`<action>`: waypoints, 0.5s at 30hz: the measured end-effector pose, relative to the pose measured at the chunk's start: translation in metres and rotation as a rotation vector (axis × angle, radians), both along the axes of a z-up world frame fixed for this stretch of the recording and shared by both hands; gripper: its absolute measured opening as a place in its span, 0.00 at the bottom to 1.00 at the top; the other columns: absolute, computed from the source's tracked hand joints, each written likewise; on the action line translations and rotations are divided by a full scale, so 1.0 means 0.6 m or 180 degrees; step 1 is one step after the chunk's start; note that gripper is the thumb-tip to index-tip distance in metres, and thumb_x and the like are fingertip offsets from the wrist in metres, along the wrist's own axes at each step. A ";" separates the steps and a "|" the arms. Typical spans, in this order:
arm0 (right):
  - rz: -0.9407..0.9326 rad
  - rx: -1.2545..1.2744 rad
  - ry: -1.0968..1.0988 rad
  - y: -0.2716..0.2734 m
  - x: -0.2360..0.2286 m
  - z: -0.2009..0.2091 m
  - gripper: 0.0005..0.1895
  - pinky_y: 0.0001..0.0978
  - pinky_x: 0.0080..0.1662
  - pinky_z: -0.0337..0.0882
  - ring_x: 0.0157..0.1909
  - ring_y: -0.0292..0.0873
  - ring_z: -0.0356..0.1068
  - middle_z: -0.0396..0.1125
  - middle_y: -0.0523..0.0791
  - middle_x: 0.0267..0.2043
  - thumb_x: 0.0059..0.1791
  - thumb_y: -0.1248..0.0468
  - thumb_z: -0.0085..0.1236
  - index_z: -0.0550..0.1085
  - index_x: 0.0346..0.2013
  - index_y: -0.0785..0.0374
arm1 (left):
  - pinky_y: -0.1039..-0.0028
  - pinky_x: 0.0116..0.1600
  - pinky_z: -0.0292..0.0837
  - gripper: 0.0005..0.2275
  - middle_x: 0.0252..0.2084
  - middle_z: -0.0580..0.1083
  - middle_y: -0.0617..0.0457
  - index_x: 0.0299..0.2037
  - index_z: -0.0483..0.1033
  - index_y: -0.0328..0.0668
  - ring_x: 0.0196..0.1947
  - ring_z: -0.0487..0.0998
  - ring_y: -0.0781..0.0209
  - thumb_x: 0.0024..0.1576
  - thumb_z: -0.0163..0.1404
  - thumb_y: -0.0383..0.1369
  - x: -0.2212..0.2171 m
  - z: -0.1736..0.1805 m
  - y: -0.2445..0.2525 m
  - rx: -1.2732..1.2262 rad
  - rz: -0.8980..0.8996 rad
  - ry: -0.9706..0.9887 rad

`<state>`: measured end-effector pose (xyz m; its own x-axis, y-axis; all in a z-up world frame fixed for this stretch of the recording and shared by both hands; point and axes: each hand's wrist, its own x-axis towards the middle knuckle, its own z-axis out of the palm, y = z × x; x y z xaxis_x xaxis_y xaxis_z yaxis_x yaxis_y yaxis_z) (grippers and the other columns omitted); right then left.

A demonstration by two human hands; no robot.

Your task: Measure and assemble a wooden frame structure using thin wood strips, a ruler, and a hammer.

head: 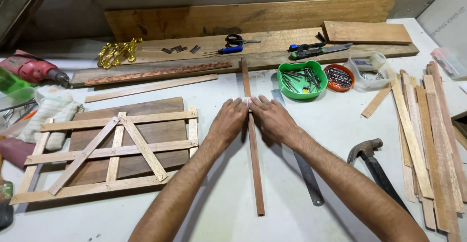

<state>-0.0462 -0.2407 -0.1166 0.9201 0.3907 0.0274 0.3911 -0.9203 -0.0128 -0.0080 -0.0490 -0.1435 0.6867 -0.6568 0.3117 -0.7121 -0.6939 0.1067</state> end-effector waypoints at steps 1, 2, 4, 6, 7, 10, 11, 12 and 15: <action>0.0007 -0.0004 -0.0009 0.005 -0.027 0.013 0.34 0.54 0.73 0.48 0.77 0.48 0.47 0.50 0.46 0.77 0.50 0.75 0.46 0.58 0.72 0.59 | 0.53 0.73 0.62 0.11 0.59 0.75 0.39 0.52 0.76 0.32 0.65 0.72 0.46 0.60 0.49 0.19 -0.023 0.003 0.008 -0.0004 0.0007 -0.0009; 0.0010 0.0097 0.0229 0.009 -0.052 0.025 0.36 0.54 0.73 0.46 0.77 0.48 0.45 0.48 0.46 0.77 0.49 0.71 0.49 0.57 0.73 0.58 | 0.52 0.72 0.62 0.12 0.60 0.74 0.39 0.53 0.75 0.31 0.65 0.71 0.45 0.59 0.50 0.19 -0.045 0.005 0.014 0.0103 -0.0077 0.0010; 0.0003 0.0209 0.0461 0.013 -0.098 0.037 0.38 0.55 0.72 0.44 0.78 0.48 0.43 0.46 0.46 0.77 0.48 0.68 0.52 0.56 0.74 0.57 | 0.52 0.72 0.62 0.13 0.60 0.74 0.38 0.54 0.74 0.30 0.66 0.71 0.45 0.59 0.50 0.19 -0.091 0.009 0.026 0.0223 -0.0171 0.0022; 0.0234 0.0187 0.0530 0.010 -0.138 0.033 0.35 0.56 0.72 0.45 0.77 0.49 0.42 0.46 0.46 0.80 0.52 0.64 0.50 0.56 0.74 0.57 | 0.51 0.71 0.61 0.19 0.63 0.71 0.36 0.59 0.71 0.28 0.67 0.68 0.43 0.57 0.52 0.19 -0.142 0.009 0.036 0.0423 -0.0368 0.0091; 0.0233 0.0188 0.0532 0.006 -0.154 0.030 0.35 0.56 0.72 0.45 0.77 0.49 0.42 0.46 0.46 0.80 0.52 0.64 0.50 0.56 0.74 0.57 | 0.51 0.71 0.61 0.19 0.63 0.71 0.36 0.59 0.71 0.28 0.67 0.68 0.43 0.57 0.52 0.19 -0.167 0.018 0.040 0.0423 -0.0369 0.0093; 0.0571 0.0205 0.0316 -0.003 -0.189 0.022 0.31 0.56 0.71 0.48 0.78 0.51 0.43 0.49 0.48 0.77 0.54 0.69 0.47 0.56 0.73 0.60 | 0.50 0.70 0.60 0.22 0.64 0.69 0.32 0.61 0.68 0.24 0.67 0.67 0.40 0.55 0.52 0.21 -0.217 0.037 0.049 0.0568 -0.0491 0.0089; 0.0590 0.0202 0.0363 -0.002 -0.192 0.022 0.33 0.56 0.71 0.47 0.78 0.50 0.43 0.48 0.48 0.77 0.52 0.70 0.48 0.55 0.72 0.60 | 0.51 0.70 0.60 0.21 0.64 0.69 0.30 0.61 0.68 0.23 0.67 0.66 0.40 0.56 0.51 0.20 -0.220 0.039 0.050 0.0545 -0.0539 0.0140; 0.0609 0.0200 0.0410 -0.002 -0.195 0.022 0.34 0.56 0.71 0.47 0.77 0.50 0.42 0.48 0.48 0.77 0.50 0.70 0.48 0.55 0.72 0.60 | 0.52 0.70 0.60 0.21 0.64 0.68 0.29 0.62 0.67 0.21 0.68 0.66 0.39 0.57 0.50 0.20 -0.223 0.041 0.052 0.0521 -0.0587 0.0191; 0.0587 0.0206 0.0340 -0.004 -0.169 0.020 0.35 0.56 0.71 0.48 0.77 0.51 0.42 0.48 0.49 0.77 0.50 0.71 0.49 0.55 0.72 0.61 | 0.51 0.70 0.59 0.21 0.63 0.69 0.30 0.61 0.68 0.22 0.67 0.66 0.39 0.56 0.50 0.20 -0.194 0.043 0.047 0.0452 -0.0576 0.0282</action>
<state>-0.1479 -0.2433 -0.1049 0.8323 0.5532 -0.0359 0.5459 -0.8292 -0.1200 -0.1244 -0.0208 -0.1178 0.5744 -0.8045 0.1513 -0.8184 -0.5684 0.0848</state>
